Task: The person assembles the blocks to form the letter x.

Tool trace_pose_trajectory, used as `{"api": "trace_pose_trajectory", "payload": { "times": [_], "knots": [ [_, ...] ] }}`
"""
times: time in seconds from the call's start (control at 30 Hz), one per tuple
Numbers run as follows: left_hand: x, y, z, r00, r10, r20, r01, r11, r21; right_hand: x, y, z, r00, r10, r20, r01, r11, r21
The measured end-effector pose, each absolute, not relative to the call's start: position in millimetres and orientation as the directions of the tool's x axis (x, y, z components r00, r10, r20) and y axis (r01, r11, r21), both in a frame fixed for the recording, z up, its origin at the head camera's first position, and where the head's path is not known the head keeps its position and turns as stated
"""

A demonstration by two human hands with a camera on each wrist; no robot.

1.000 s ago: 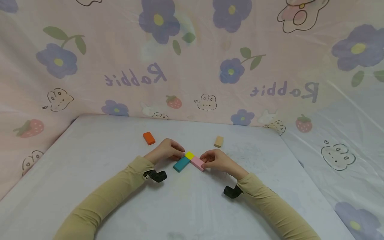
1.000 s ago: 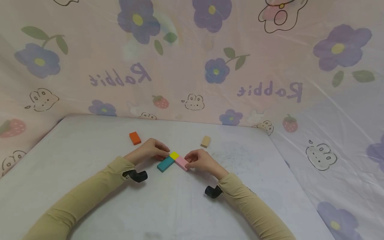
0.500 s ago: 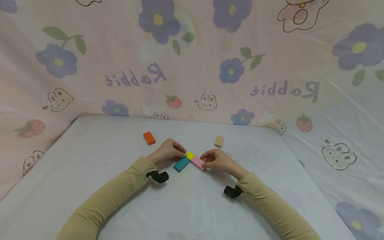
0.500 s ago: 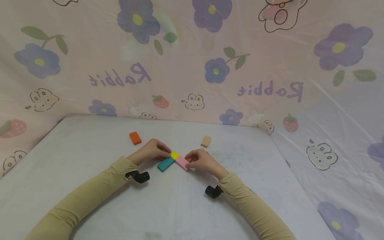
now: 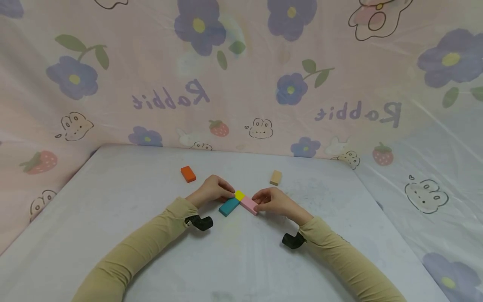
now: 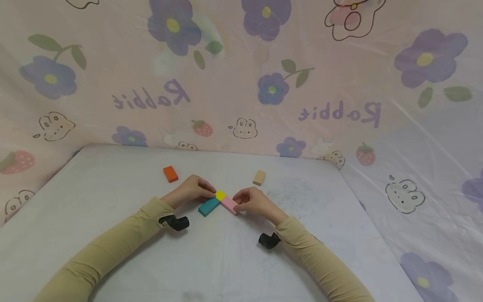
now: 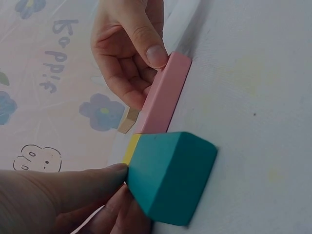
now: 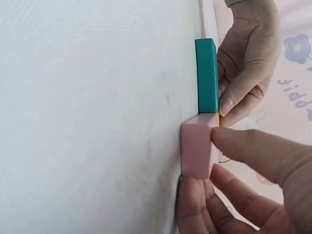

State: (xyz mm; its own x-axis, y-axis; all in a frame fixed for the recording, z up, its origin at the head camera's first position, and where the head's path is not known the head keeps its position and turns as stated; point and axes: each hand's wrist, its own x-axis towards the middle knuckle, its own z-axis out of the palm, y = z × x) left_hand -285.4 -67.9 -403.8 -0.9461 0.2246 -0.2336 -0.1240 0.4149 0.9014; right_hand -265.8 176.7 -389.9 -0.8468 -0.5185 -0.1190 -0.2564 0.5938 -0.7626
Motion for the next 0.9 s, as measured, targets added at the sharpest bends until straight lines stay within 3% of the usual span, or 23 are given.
{"api": "trace_pose_trajectory", "payload": {
  "times": [0.47,0.9],
  "knots": [
    [-286,-68,-406,-0.948,0.22,-0.231,-0.127,0.403,0.906,-268,180,-386,-0.832,-0.541,-0.124,-0.267,0.586,-0.765],
    [-284,-68,-407,-0.951,0.211,-0.227,-0.128,0.401,0.907,-285,202,-341,-0.792,-0.609,-0.039,-0.356,0.514,-0.781]
  ]
}}
